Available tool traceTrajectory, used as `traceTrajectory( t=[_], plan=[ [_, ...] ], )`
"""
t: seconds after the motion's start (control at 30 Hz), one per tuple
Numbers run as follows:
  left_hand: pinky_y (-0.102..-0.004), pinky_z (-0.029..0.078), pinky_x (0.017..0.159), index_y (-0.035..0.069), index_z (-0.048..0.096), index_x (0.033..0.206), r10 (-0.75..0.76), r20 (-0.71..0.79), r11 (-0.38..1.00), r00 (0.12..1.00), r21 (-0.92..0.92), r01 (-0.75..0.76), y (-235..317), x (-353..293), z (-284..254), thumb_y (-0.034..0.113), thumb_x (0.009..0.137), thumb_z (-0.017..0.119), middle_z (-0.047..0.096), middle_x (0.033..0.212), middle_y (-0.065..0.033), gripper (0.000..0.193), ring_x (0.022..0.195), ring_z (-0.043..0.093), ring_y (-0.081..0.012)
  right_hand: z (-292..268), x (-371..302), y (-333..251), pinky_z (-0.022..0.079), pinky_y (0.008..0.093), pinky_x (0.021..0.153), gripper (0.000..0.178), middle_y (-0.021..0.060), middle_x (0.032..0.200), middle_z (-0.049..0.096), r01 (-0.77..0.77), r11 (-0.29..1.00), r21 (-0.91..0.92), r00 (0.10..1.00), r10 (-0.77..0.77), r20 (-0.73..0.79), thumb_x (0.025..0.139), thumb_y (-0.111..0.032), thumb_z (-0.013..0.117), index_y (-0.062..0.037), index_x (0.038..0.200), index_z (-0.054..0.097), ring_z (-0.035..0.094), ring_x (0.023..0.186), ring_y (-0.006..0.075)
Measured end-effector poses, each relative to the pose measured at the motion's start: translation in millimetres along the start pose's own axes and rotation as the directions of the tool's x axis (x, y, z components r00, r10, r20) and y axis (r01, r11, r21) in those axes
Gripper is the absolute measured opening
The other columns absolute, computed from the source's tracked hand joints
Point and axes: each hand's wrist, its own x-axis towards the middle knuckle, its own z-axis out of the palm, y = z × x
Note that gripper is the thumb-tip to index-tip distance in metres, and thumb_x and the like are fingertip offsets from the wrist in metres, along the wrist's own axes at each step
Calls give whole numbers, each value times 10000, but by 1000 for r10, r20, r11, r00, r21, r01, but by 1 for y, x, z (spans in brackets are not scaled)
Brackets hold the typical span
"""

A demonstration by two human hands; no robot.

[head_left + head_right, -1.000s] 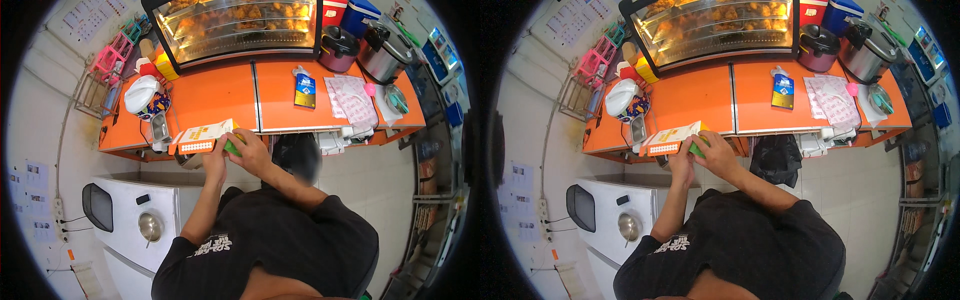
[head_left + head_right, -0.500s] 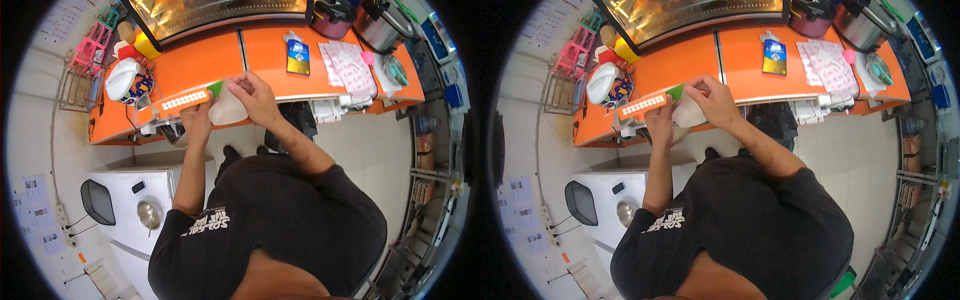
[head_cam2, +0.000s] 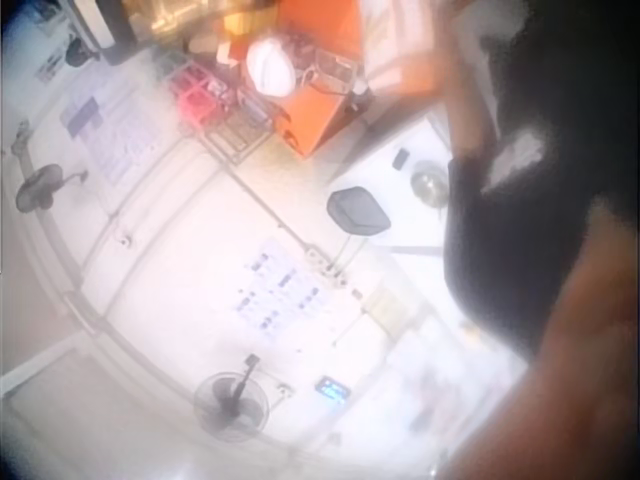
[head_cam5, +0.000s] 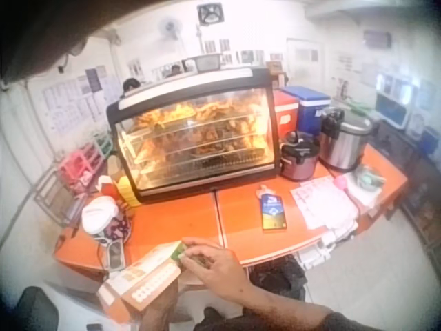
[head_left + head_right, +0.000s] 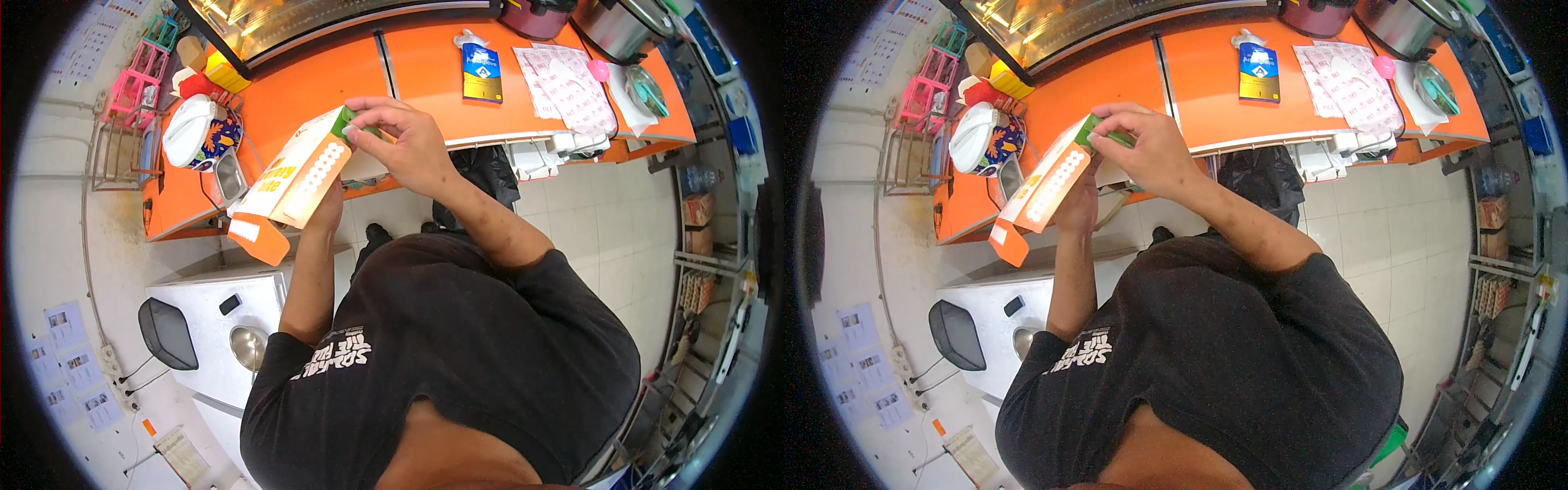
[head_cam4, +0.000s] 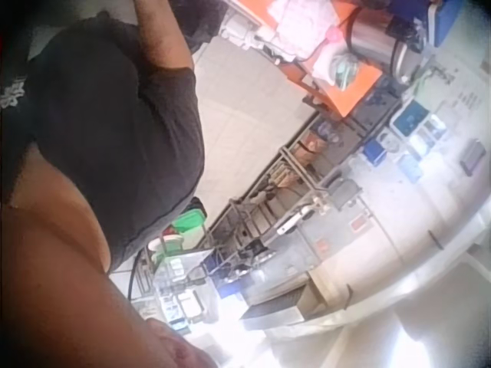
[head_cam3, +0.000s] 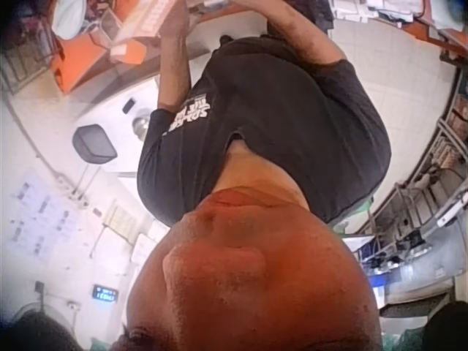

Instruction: The person folds and assembles several cardboard food boxes by hand, pressing the flaps into place to create the containers.

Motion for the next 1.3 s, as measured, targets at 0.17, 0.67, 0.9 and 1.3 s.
traceTrajectory(
  t=[0.17, 0.67, 0.9, 1.3],
  plan=[
    [-418, 433, 994, 67, 554, 1182, 137, 621, 608, 772, 562, -560, 7, 19, -32, 99, 895, 616, 581, 1182, -58, 295, 1121, 545, -199, 3, 2, 1, 450, 316, 958, 164, 139, 1224, 586, 53, 994, -92, 998, -51, 21, 833, -94, 679, 8, 962, 681, 591, 1090, 214],
    [-331, 423, 975, 37, 558, 1159, 73, 429, 891, 900, 377, -252, -4, 36, -66, 241, 893, 659, 586, 1142, -52, 351, 1082, 548, -165, -8, -14, 31, 487, 308, 920, 224, 185, 1339, 486, 89, 978, -187, 987, -61, 150, 874, -75, 619, 1, 1083, 648, 524, 1190, 229],
    [-383, 475, 835, -10, 598, 1093, 4, 698, -117, 716, 711, -693, -24, 28, -44, 156, 848, 649, 656, 996, -177, 301, 947, 618, -301, -17, -21, 40, 347, 430, 1044, 485, 228, 1353, 387, 175, 893, -414, 984, -149, 96, 767, -273, 748, -45, 1132, 523, 408, 1259, 380],
    [-339, 502, 807, 60, 572, 1087, -232, 398, 684, 887, 716, -143, -11, 21, -42, 300, 891, 584, 645, 1026, -69, 310, 928, 642, -227, -17, -34, 60, 553, 323, 706, 264, 109, 1042, 649, 151, 804, -575, 983, -182, 4, 774, -73, 692, -65, 1030, 627, 665, 879, 269]
  ],
)
